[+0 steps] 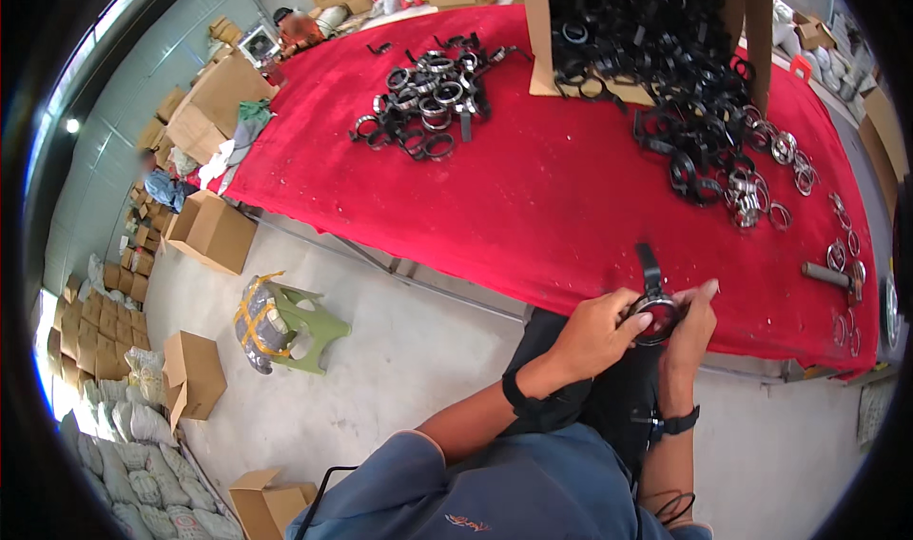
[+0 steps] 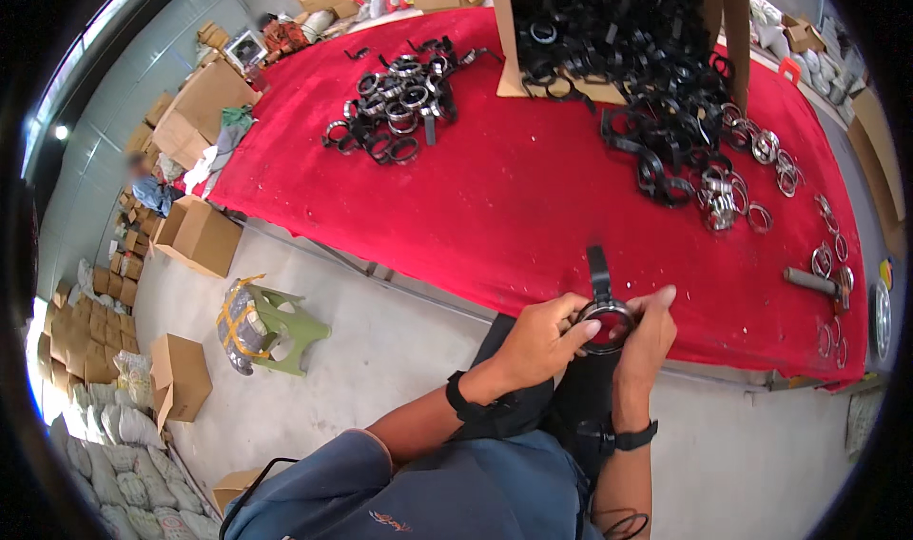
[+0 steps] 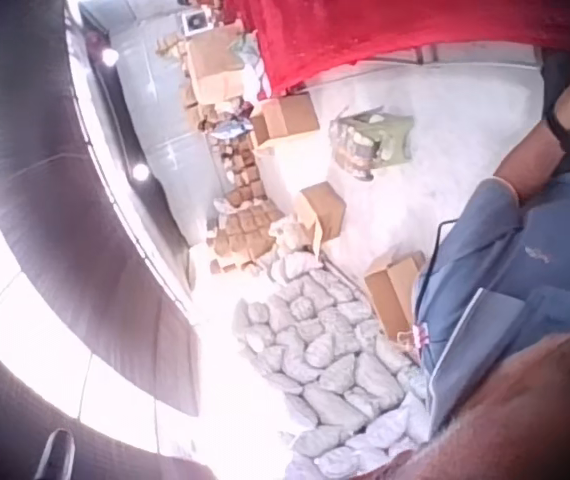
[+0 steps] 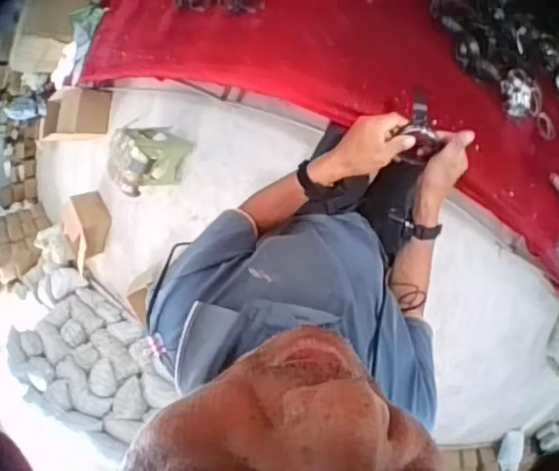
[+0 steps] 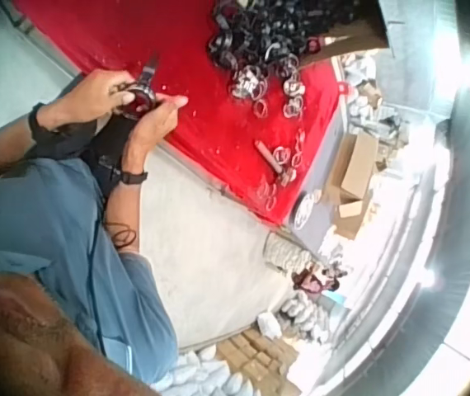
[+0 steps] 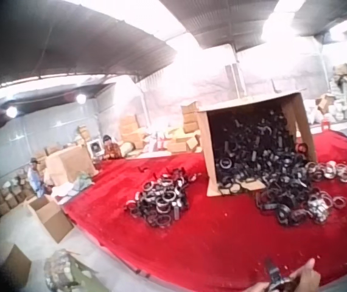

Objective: Assemble black plastic rings with metal inner components.

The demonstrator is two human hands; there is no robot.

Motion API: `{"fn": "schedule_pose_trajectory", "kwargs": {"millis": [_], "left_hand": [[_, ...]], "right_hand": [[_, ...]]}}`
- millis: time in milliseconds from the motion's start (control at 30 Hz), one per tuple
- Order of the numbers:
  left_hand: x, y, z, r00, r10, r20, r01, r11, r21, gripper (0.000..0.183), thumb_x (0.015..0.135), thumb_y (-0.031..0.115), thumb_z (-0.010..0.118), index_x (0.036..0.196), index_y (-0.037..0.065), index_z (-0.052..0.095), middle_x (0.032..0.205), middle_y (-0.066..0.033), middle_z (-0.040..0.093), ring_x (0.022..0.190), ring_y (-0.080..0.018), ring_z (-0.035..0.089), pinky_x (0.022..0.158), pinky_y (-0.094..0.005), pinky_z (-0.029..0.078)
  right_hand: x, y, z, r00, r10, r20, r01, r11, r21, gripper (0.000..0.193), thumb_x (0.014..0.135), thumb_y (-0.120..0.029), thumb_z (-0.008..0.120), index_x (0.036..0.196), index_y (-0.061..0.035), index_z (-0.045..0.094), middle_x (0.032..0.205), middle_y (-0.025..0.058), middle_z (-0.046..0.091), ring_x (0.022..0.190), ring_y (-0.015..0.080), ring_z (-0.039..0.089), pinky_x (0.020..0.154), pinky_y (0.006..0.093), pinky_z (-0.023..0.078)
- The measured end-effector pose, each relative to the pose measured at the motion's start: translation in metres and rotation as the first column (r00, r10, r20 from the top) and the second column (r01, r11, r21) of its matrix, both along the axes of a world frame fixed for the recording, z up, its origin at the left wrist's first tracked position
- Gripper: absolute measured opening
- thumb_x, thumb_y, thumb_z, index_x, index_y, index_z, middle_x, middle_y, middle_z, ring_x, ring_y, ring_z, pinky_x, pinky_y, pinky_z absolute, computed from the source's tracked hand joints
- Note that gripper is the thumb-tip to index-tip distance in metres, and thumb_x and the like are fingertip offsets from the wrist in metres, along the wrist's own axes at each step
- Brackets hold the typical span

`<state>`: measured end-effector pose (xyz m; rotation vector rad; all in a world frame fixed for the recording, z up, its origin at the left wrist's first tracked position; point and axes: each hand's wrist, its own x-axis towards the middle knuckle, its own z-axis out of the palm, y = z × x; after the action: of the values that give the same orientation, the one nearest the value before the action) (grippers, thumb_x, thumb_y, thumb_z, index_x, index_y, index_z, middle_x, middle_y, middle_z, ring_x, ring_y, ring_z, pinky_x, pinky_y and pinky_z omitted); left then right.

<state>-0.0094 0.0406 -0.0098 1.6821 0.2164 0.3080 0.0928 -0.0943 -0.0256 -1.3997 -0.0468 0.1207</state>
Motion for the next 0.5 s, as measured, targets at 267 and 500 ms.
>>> {"fn": "schedule_pose_trajectory", "kwargs": {"millis": [267, 500], "left_hand": [[0.062, 0.222, 0.065, 0.953, 0.247, 0.175, -0.246, 0.969, -0.027, 0.025, 0.11, 0.024, 0.06, 0.108, 0.0, 0.067, 0.085, -0.0138, 0.072, 0.065, -0.0219, 0.074, 0.053, -0.034, 0.061], [0.122, 0.362, 0.065, 0.739, 0.671, 0.051, -0.629, 0.716, -0.303, 0.07, 0.111, 0.055, 0.05, 0.151, -0.001, 0.046, 0.135, -0.0223, 0.064, 0.102, -0.0314, 0.074, 0.072, -0.0405, 0.064]], "right_hand": [[0.001, -0.075, -0.041, 0.99, -0.044, -0.132, 0.05, 0.998, 0.044, 0.068, 0.112, -0.062, 0.048, 0.095, 0.001, 0.068, 0.082, 0.0072, 0.063, 0.074, 0.0161, 0.061, 0.068, 0.0329, 0.056], [0.007, -0.068, -0.037, 0.997, -0.035, -0.073, 0.039, 0.998, 0.044, 0.069, 0.113, -0.06, 0.048, 0.093, 0.0024, 0.068, 0.08, 0.0084, 0.064, 0.07, 0.0157, 0.062, 0.065, 0.0317, 0.056]]}}
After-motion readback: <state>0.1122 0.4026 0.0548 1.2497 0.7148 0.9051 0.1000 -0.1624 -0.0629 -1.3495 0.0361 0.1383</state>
